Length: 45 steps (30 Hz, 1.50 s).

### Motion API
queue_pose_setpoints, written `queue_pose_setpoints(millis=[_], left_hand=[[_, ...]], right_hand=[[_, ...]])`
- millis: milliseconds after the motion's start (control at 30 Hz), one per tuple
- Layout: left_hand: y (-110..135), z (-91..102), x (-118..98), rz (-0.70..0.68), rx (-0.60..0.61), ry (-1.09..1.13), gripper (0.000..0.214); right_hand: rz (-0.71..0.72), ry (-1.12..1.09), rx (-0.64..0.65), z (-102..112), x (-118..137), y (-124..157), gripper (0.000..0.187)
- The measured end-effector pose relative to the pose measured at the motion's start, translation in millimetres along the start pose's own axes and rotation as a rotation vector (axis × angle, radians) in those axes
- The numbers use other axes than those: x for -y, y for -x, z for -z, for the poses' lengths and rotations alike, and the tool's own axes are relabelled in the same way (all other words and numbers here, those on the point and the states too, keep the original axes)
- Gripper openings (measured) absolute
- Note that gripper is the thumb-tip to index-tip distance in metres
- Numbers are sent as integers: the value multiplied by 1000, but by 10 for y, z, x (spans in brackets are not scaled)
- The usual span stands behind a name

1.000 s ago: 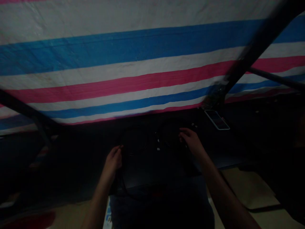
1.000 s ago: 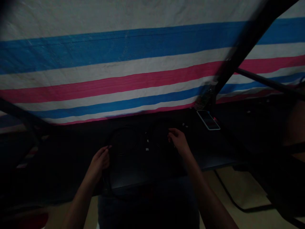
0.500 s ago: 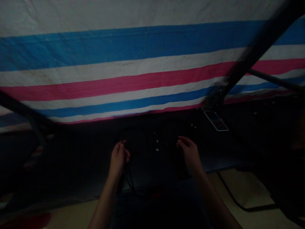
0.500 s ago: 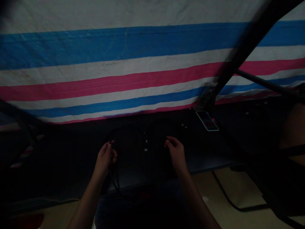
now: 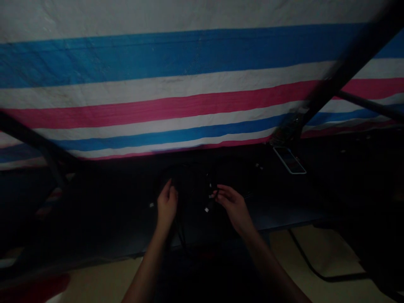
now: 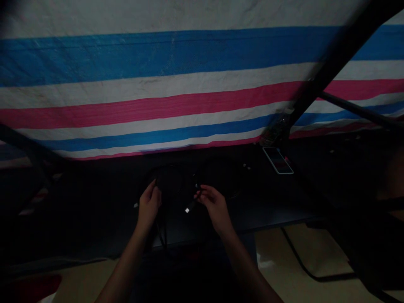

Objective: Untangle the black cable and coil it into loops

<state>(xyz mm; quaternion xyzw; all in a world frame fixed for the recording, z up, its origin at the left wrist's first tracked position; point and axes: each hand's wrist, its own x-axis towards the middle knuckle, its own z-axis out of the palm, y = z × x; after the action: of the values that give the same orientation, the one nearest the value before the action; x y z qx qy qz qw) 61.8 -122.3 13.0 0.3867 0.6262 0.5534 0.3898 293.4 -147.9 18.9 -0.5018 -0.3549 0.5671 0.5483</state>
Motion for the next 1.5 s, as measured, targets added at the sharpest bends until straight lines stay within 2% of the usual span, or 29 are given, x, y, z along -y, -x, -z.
queue_pose_setpoints(millis=[100,233,333,500,567,700,833,933,1100,1200,1267,1367,1500], left_hand=[[45,-60,-44,67,50,132,59],[91,-27,-121,129,69,282,47],[115,35,-185,181,77,394,42],[159,80,-354,264,113,550,36],[179,82,-463,288,135,589,35],[213,67,-697,294,238,672,41],[283,-26,-814,254,359,716,47],[387,-144,-834,244,374,719,50],[527,-245,-925,155,297,557,43],[553,-225,-998,84,309,381,44],[577,-206,-1020,83,348,279,52],[653,-190,-989,43,410,169,59],[818,-212,-862,-23,519,56,45]], right_hand=[[21,83,66,-81,-55,67,30],[136,265,67,-34,-106,101,24],[288,484,79,61,-105,122,20],[651,813,143,152,-50,184,19],[706,875,205,136,-7,230,18],[603,931,492,24,124,370,13],[473,812,590,-183,241,538,23],[387,603,553,-390,267,633,31],[300,436,392,-645,279,688,4],[219,370,418,-667,331,661,17],[168,267,416,-644,377,616,24],[122,74,314,-595,446,521,29],[34,-147,181,-570,530,415,25]])
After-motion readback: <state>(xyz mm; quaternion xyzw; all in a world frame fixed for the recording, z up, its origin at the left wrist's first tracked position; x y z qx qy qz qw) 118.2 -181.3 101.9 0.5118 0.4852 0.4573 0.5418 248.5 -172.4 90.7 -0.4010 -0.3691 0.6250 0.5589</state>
